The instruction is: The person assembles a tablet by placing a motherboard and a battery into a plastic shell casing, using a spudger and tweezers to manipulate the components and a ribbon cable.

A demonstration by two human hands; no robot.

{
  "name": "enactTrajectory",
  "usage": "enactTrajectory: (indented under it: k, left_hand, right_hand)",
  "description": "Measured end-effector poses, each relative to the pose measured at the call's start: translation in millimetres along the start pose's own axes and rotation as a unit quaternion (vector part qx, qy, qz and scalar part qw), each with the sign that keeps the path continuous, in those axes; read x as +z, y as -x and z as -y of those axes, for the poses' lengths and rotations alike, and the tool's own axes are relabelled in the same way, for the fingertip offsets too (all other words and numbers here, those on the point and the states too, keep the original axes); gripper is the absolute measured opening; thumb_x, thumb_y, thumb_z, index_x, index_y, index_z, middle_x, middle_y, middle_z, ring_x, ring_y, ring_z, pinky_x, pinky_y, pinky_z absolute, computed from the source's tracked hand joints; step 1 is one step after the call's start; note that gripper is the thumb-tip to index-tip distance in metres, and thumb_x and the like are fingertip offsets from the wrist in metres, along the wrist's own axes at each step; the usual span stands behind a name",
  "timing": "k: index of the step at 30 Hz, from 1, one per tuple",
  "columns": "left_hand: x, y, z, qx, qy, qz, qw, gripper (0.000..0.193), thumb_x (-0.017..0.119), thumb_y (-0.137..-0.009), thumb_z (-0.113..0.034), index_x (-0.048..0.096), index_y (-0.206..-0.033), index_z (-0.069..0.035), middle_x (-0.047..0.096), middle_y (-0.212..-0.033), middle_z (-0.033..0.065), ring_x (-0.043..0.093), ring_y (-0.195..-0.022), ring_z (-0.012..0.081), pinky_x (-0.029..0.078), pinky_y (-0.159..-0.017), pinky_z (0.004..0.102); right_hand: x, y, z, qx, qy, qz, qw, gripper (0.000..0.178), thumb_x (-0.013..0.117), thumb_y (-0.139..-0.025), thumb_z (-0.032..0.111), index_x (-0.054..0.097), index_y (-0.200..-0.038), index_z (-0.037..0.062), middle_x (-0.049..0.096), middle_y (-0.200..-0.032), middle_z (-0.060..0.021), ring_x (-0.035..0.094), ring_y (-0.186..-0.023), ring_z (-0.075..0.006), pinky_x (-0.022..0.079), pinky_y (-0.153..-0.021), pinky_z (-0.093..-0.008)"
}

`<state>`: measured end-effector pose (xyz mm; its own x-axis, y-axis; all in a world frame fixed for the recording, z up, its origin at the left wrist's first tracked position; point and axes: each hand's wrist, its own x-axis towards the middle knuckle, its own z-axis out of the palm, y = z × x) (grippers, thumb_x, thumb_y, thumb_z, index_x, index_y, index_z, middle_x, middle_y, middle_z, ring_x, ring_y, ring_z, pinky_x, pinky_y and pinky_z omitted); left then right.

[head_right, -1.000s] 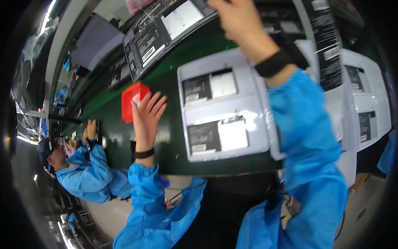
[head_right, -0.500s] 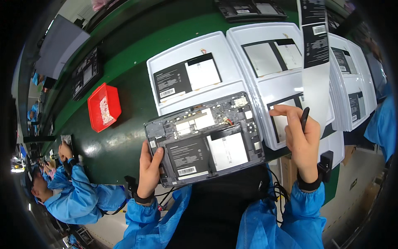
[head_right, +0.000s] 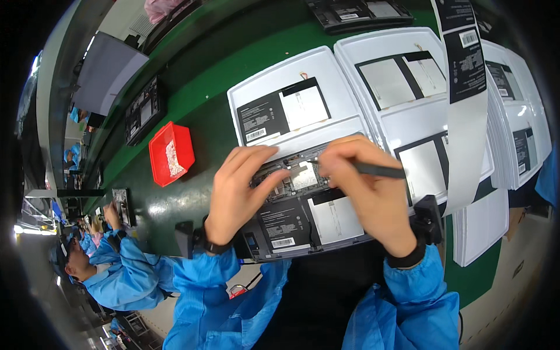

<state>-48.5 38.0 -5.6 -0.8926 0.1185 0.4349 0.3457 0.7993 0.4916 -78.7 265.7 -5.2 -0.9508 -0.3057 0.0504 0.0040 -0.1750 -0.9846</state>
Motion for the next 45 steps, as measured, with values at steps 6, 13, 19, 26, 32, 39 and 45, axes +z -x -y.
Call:
enactTrajectory:
  k: [6,13,19,26,32,39,45]
  left_hand:
    - [16,-8,15,0.036,0.016,0.074,0.996,0.013,0.078,-0.082,-0.007,0.077,-0.094,-0.002,0.074,-0.091,0.0093,0.069,-0.083,0.0283,0.056,-0.075,0.0365]
    - [13,1,18,0.021,0.042,0.058,0.997,0.014,0.079,-0.082,0.001,0.074,-0.094,0.0,0.073,-0.089,0.0121,0.071,-0.078,0.0255,0.056,-0.07,0.0327]
    - [19,2,26,0.06,0.018,0.025,0.998,0.019,0.08,-0.078,0.002,0.073,-0.095,-0.002,0.071,-0.091,0.0101,0.071,-0.08,0.0268,0.057,-0.07,0.0337]
    - [18,9,33,0.093,0.009,0.026,0.995,0.024,0.081,-0.075,0.003,0.074,-0.098,0.0,0.072,-0.096,0.0106,0.072,-0.086,0.0274,0.059,-0.074,0.0352]
    - [18,9,35,0.095,0.006,0.028,0.995,0.023,0.081,-0.074,0.004,0.074,-0.096,0.001,0.072,-0.095,0.0109,0.072,-0.086,0.0271,0.06,-0.074,0.0351]
    - [21,8,37,0.09,0.008,0.035,0.995,0.024,0.081,-0.073,0.004,0.074,-0.096,0.001,0.072,-0.095,0.0108,0.072,-0.087,0.0269,0.06,-0.074,0.0348]
    - [19,8,35,0.078,0.008,0.036,0.996,0.025,0.081,-0.074,0.004,0.074,-0.097,0.0,0.072,-0.096,0.0103,0.072,-0.088,0.0265,0.06,-0.075,0.0346]
  right_hand:
    - [11,1,-30,-0.071,0.109,-0.018,0.991,0.014,0.073,-0.088,-0.003,0.073,-0.101,-0.0004,0.065,-0.103,-0.0066,0.064,-0.085,-0.0121,0.051,-0.073,-0.0246]
    - [17,3,-17,-0.057,0.161,-0.02,0.985,0.024,0.078,-0.084,0.0,0.076,-0.108,0.0009,0.072,-0.096,-0.0093,0.069,-0.078,-0.0135,0.052,-0.065,-0.0251]
    - [25,-8,-33,-0.054,0.198,-0.066,0.977,0.017,0.081,-0.081,0.001,0.075,-0.097,-0.0021,0.073,-0.084,-0.0105,0.07,-0.07,-0.0137,0.053,-0.06,-0.0246]
    - [35,-12,-41,-0.082,0.216,-0.041,0.972,0.019,0.082,-0.079,0.001,0.074,-0.095,-0.0034,0.075,-0.084,-0.0128,0.072,-0.068,-0.0165,0.054,-0.06,-0.0252]
    - [34,-13,-42,-0.084,0.228,-0.033,0.97,0.019,0.082,-0.079,0.0,0.074,-0.095,-0.0035,0.075,-0.084,-0.013,0.072,-0.068,-0.0173,0.054,-0.06,-0.0254]
    - [34,-16,-42,-0.068,0.218,-0.026,0.973,0.017,0.081,-0.08,-0.001,0.074,-0.095,-0.0039,0.075,-0.084,-0.0133,0.071,-0.068,-0.0167,0.053,-0.06,-0.0249]
    - [36,-15,-41,-0.066,0.212,-0.017,0.975,0.016,0.081,-0.08,-0.002,0.075,-0.095,-0.004,0.075,-0.085,-0.0129,0.07,-0.067,-0.0153,0.052,-0.059,-0.0243]
